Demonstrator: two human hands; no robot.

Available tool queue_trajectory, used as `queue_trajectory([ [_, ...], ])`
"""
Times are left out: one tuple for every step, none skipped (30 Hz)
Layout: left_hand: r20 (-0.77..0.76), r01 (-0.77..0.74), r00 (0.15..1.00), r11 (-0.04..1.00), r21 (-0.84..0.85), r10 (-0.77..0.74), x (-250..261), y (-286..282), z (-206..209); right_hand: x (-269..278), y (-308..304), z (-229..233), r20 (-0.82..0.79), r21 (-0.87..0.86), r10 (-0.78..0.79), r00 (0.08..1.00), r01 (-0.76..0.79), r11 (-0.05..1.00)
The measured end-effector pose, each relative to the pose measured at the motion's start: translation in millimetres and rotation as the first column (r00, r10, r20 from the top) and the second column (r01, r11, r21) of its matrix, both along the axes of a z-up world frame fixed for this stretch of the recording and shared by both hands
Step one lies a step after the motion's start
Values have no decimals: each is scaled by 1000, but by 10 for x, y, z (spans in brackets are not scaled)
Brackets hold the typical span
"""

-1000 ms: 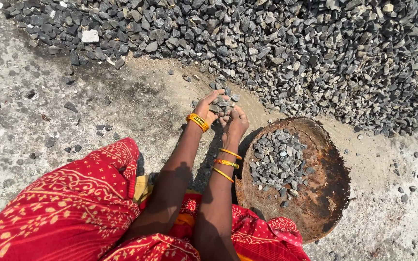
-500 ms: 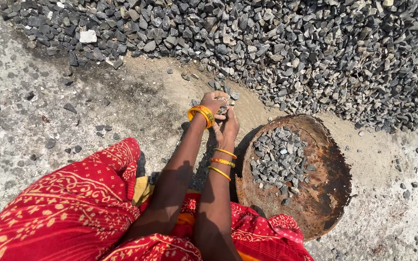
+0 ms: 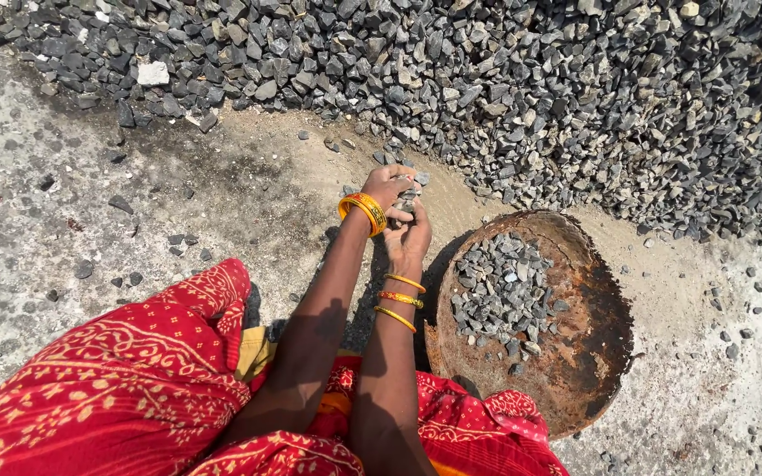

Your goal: The recorder is picking up gravel stones from a pile on the ground and putting them into a shallow metal bowl.

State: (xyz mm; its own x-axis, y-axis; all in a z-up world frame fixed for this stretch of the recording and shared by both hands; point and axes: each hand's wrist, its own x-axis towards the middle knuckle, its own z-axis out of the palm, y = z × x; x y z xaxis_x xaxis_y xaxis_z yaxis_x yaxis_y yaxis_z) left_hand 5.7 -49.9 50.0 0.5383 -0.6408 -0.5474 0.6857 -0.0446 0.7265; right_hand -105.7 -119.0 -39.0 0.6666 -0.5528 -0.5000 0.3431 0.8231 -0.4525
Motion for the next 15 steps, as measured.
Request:
queue_trajectory([
  [2, 4, 1000, 1000, -3, -4, 14, -30, -82, 21, 56, 168, 2, -3, -4, 1000, 4, 1000],
  [12, 3, 1000, 1000, -16, -3, 26, -64, -165, 41, 110, 336, 30, 13, -14, 999, 14, 1000],
  [22, 3, 1000, 1000, -29, -2, 34, -99, -249, 55, 164, 501, 58, 28, -26, 998, 24, 999],
  [24, 8, 1000, 999, -31, -7, 44, -130, -316, 83, 176, 555, 60, 26, -31, 998, 29, 999],
  [37, -46, 998, 994, -95, 50, 44, -159, -386, 102, 191, 607, 32, 38, -26, 999, 24, 999],
  [47, -99, 993, 982, -160, 108, 42, -192, -454, 119, 202, 660, 5, 50, -20, 1000, 20, 999],
  [50, -90, 994, 983, -163, 99, 29, -197, -374, 124, 158, 583, 9, 47, -29, 1000, 29, 998],
  [-41, -209, 978, 963, -170, 205, 14, -203, -294, 128, 111, 507, 23, 42, -1, 1000, 0, 999],
  [-134, -325, 943, 931, -163, 306, -17, -203, -222, 117, 69, 425, 34, 38, 26, 999, -27, 999],
  [-134, -317, 945, 934, -166, 297, -47, -250, -216, 110, 24, 490, 35, 36, 17, 999, -18, 999],
  [-129, -369, 928, 914, -166, 351, -65, -289, -209, 115, -15, 554, 26, 47, 36, 999, -38, 998],
  [-124, -420, 907, 892, -167, 404, -83, -328, -200, 122, -54, 618, 18, 59, 56, 998, -57, 997],
  [-122, -412, 910, 895, -168, 396, -187, -416, -121, 65, -152, 786, 20, 59, 48, 999, -49, 997],
  [16, -321, 940, 903, -286, 340, -291, -499, -43, 8, -246, 954, -22, -97, -52, 998, 50, 994],
  [160, -215, 942, 896, -389, 296, -385, -575, 37, -38, -338, 1123, -48, -255, -152, 987, 135, 958],
])
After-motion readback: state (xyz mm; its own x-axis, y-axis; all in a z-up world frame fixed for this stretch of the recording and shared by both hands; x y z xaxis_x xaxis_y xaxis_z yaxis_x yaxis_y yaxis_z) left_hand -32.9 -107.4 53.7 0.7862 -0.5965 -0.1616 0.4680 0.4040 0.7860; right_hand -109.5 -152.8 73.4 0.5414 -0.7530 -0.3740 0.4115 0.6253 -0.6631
